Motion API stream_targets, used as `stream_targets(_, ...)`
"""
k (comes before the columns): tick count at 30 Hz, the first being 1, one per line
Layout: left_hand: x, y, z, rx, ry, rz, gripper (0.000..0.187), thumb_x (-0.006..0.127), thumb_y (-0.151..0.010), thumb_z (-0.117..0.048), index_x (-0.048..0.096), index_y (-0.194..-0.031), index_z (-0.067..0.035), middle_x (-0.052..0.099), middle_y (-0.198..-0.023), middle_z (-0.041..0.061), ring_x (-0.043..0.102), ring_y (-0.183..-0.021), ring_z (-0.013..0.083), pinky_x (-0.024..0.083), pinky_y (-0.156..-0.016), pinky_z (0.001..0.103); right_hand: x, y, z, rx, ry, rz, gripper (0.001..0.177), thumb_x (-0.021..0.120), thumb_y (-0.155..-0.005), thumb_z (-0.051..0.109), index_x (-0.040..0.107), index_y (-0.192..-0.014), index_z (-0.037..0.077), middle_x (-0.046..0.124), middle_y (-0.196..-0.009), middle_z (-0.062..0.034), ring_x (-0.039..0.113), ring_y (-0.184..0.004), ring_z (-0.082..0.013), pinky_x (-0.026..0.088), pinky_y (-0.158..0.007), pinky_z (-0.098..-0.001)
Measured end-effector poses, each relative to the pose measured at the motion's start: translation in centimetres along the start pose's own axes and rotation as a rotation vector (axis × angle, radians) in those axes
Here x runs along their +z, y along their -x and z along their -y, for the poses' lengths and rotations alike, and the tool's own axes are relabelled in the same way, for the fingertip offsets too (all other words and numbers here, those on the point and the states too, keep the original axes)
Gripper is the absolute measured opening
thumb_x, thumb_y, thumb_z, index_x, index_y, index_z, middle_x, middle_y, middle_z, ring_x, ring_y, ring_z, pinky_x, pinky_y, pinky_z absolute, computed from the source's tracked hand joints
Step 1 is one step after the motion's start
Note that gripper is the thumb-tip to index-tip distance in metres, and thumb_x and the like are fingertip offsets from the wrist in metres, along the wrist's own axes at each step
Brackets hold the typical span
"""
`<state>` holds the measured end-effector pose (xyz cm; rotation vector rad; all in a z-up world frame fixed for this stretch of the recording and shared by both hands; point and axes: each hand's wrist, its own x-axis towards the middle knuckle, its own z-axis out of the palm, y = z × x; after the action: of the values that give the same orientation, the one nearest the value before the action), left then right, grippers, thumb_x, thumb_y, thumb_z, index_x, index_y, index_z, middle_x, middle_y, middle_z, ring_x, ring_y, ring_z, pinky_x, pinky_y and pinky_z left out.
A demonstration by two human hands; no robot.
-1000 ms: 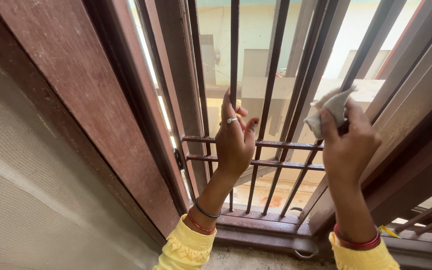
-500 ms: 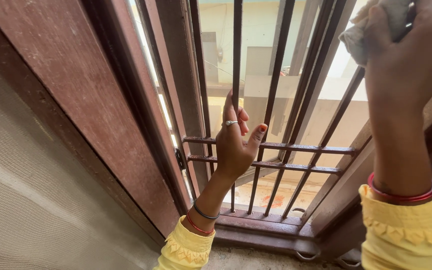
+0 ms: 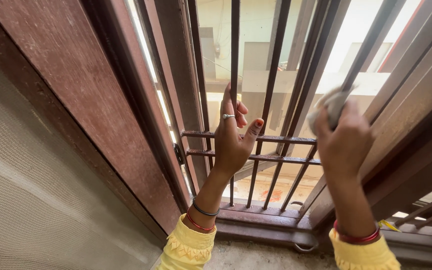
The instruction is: The person wipes the metal bars of a window grille with a white cloth, moving methodically along vertical and horizontal bars. The hands remain in frame throughout, and the cloth is used to rub the surface of the grille.
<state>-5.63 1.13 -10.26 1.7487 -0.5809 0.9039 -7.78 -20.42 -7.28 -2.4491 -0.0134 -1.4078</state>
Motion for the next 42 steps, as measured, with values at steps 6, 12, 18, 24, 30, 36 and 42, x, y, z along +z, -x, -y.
stream_targets(6,-0.4,0.2,-0.2,0.01,-0.009,0.013,0.092,0.058,-0.102,-0.052,0.01,-0.167,-0.008,0.05,-0.101,0.0,0.05,-0.078,0.0083,0.049,-0.064,0.02,-0.3,3.2,0.1,-0.055,-0.081,-0.099,0.032,0.077,-0.107,0.028,0.066,-0.101,-0.002,0.069,-0.081,-0.0121,0.067,-0.068,-0.0222,0.053,-0.061,-0.0342)
stream_targets(12,-0.6,0.3,-0.3,0.017,-0.004,0.024,0.093,0.059,-0.102,-0.05,0.009,-0.167,-0.008,0.05,-0.102,0.0,0.05,-0.08,0.0088,0.049,-0.065,0.021,0.6,5.4,-0.5,-0.009,-0.212,-0.231,0.026,0.079,-0.109,0.022,0.066,-0.106,0.0,0.071,-0.086,-0.0091,0.071,-0.073,-0.0174,0.053,-0.062,-0.0302)
stream_targets(18,-0.7,0.4,-0.4,0.015,0.009,0.044,0.096,0.06,-0.101,-0.051,0.007,-0.167,-0.006,0.049,-0.105,0.002,0.05,-0.083,0.0104,0.05,-0.066,0.022,-0.2,8.1,-0.7,0.042,-0.45,-0.22,0.017,0.079,-0.108,0.014,0.071,-0.107,0.0,0.07,-0.084,-0.0069,0.066,-0.068,-0.011,0.048,-0.057,-0.022)
stream_targets(24,-0.8,0.3,-0.3,0.046,0.004,0.047,0.099,0.059,-0.101,-0.054,0.004,-0.168,-0.006,0.049,-0.106,0.002,0.051,-0.084,0.0111,0.052,-0.069,0.022,-1.1,9.3,0.4,0.158,-0.759,-0.281,0.02,0.079,-0.106,0.021,0.07,-0.107,0.003,0.072,-0.087,-0.0038,0.067,-0.066,-0.006,0.049,-0.054,-0.0157)
stream_targets(30,-0.9,0.3,0.1,0.044,-0.065,0.045,0.102,0.056,-0.1,-0.059,0.002,-0.167,-0.005,0.05,-0.104,0.002,0.052,-0.081,0.0107,0.052,-0.064,0.021,-0.5,4.7,3.1,0.122,-0.78,-0.155,0.027,0.074,-0.107,0.017,0.07,-0.125,-0.002,0.075,-0.102,-0.014,0.076,-0.086,-0.015,0.065,-0.073,-0.0247)
stream_targets(36,-1.0,-0.1,0.4,0.058,-0.079,0.053,0.109,0.049,-0.097,-0.07,0.0,-0.167,-0.003,0.049,-0.1,0.002,0.051,-0.077,0.0096,0.051,-0.061,0.021,0.7,0.6,5.3,0.097,-0.646,0.007,0.033,0.071,-0.101,0.008,0.065,-0.132,-0.002,0.075,-0.105,-0.0179,0.076,-0.082,-0.0165,0.063,-0.066,-0.0255)
stream_targets(42,-1.0,-0.4,0.9,0.05,-0.096,0.058,0.113,0.029,-0.093,-0.083,0.003,-0.165,0.001,0.049,-0.101,0.002,0.049,-0.074,0.0084,0.047,-0.053,0.02,-1.2,-6.5,6.1,-0.13,-0.53,-0.15,0.025,0.072,-0.109,0.008,0.069,-0.131,-0.005,0.075,-0.104,-0.0166,0.075,-0.083,-0.0179,0.062,-0.065,-0.025)
